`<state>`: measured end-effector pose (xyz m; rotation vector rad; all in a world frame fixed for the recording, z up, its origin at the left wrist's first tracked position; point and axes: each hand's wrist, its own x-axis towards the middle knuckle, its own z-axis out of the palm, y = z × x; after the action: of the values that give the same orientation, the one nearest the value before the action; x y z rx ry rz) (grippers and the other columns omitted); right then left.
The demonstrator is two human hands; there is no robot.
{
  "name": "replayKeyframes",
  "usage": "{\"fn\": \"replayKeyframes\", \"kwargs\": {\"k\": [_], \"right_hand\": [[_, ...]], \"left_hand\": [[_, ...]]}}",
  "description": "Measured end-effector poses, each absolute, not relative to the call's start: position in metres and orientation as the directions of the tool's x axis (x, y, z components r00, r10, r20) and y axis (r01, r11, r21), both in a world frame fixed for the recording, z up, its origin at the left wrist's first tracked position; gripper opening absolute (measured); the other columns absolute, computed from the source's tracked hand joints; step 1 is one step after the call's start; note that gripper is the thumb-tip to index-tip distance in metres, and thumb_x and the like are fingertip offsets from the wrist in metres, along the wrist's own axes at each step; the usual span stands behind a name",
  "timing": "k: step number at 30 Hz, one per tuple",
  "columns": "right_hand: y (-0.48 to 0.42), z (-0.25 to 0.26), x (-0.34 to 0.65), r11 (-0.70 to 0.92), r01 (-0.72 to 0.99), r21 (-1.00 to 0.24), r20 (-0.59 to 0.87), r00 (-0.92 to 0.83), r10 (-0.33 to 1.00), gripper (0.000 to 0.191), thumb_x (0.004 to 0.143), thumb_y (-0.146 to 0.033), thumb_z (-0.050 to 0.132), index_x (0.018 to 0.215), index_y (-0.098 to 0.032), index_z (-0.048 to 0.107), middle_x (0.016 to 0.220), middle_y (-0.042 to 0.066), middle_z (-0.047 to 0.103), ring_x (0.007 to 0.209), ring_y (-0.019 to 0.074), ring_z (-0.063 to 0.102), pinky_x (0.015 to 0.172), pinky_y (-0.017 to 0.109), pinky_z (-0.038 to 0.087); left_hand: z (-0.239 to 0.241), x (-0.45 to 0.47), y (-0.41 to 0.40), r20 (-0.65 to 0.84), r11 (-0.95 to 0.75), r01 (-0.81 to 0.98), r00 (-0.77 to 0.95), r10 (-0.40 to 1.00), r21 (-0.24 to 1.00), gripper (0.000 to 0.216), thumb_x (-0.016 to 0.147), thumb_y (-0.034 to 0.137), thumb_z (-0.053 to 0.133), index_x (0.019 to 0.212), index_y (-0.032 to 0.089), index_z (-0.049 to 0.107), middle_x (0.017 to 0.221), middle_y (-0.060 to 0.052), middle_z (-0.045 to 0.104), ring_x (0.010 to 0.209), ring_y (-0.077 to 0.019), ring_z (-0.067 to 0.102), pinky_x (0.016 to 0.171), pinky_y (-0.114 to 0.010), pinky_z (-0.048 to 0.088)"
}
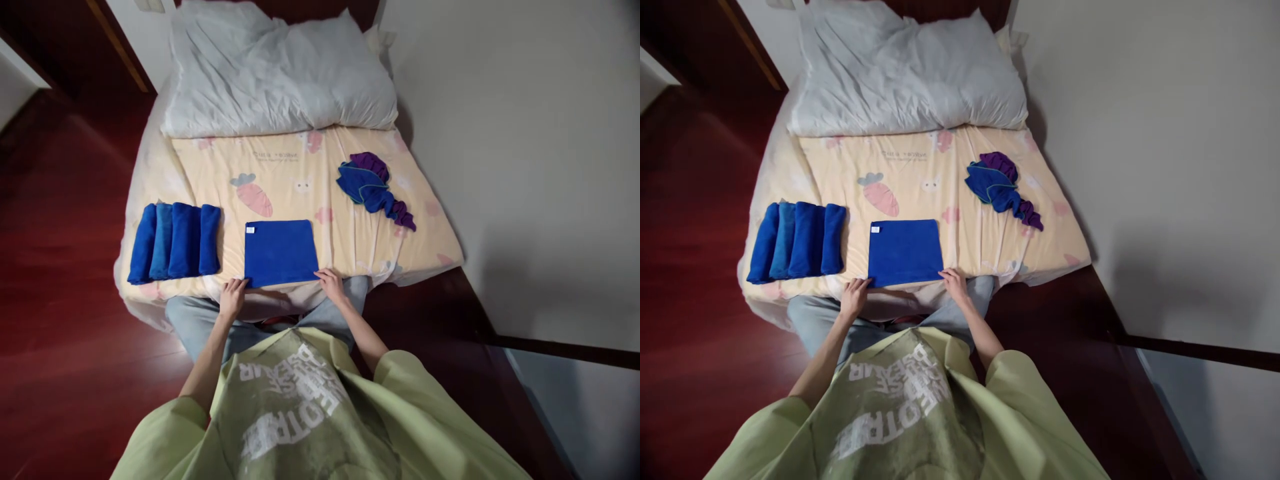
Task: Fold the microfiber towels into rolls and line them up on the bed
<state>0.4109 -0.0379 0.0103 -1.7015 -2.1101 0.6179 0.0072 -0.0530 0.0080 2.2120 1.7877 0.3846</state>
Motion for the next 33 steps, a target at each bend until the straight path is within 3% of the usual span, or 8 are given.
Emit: {"fn": "replayKeyframes", "kwargs": {"k": [7,13,18,24,33], "right_hand": [[-0.034,0.006,0.408,0.1,0.68,-0.727,0.034,-0.11,0.993,0.048,0.088,-0.007,0.05,0.123,-0.024,0.078,0.122,0.008,0.073,0.114,0.0214,0.068,0.105,0.035,0.054],[-0.037,0.001,0.411,0.082,0.624,-0.777,0.056,-0.062,0.997,0.041,0.088,-0.014,0.054,0.119,-0.023,0.078,0.122,0.009,0.073,0.109,0.0228,0.069,0.099,0.035,0.056],[-0.031,-0.003,0.414,0.082,0.586,-0.806,0.076,-0.035,0.996,0.031,0.09,-0.025,0.056,0.113,-0.02,0.077,0.111,0.01,0.075,0.1,0.0238,0.07,0.095,0.036,0.056],[-0.015,0.0,0.411,-0.164,0.688,-0.707,-0.098,0.133,0.986,0.032,0.099,-0.042,0.054,0.104,-0.018,0.075,0.093,0.01,0.077,0.086,0.0239,0.071,0.083,0.032,0.055],[0.006,0.019,0.398,-0.322,0.814,-0.484,-0.249,0.224,0.942,0.031,0.103,-0.041,0.056,0.107,-0.019,0.077,0.103,0.011,0.079,0.096,0.0252,0.073,0.084,0.03,0.052]], "left_hand": [[0.002,0.008,-0.048,0.001,-0.031,0.779,0.038,0.999,0.627,0.044,0.086,0.014,0.046,0.116,0.023,0.077,0.115,-0.009,0.072,0.114,-0.0248,0.061,0.106,-0.036,0.049],[0.002,0.007,-0.048,0.035,-0.046,0.711,0.03,0.999,0.701,0.037,0.087,0.02,0.05,0.111,0.022,0.078,0.115,-0.009,0.072,0.113,-0.0266,0.061,0.105,-0.041,0.05],[-0.004,0.006,-0.042,0.058,-0.04,0.7,-0.002,0.998,0.713,0.035,0.094,0.042,0.053,0.112,0.02,0.074,0.109,-0.012,0.072,0.104,-0.0284,0.061,0.097,-0.042,0.051],[-0.006,0.013,-0.028,0.001,0.073,0.733,-0.101,0.995,0.677,0.042,0.099,0.049,0.041,0.1,0.018,0.07,0.102,-0.015,0.07,0.101,-0.0302,0.06,0.097,-0.044,0.049],[0.001,0.019,-0.004,-0.078,0.181,0.796,-0.167,0.983,0.578,0.04,0.097,0.047,0.042,0.084,0.019,0.067,0.092,-0.016,0.07,0.097,-0.0305,0.061,0.092,-0.041,0.046]]}}
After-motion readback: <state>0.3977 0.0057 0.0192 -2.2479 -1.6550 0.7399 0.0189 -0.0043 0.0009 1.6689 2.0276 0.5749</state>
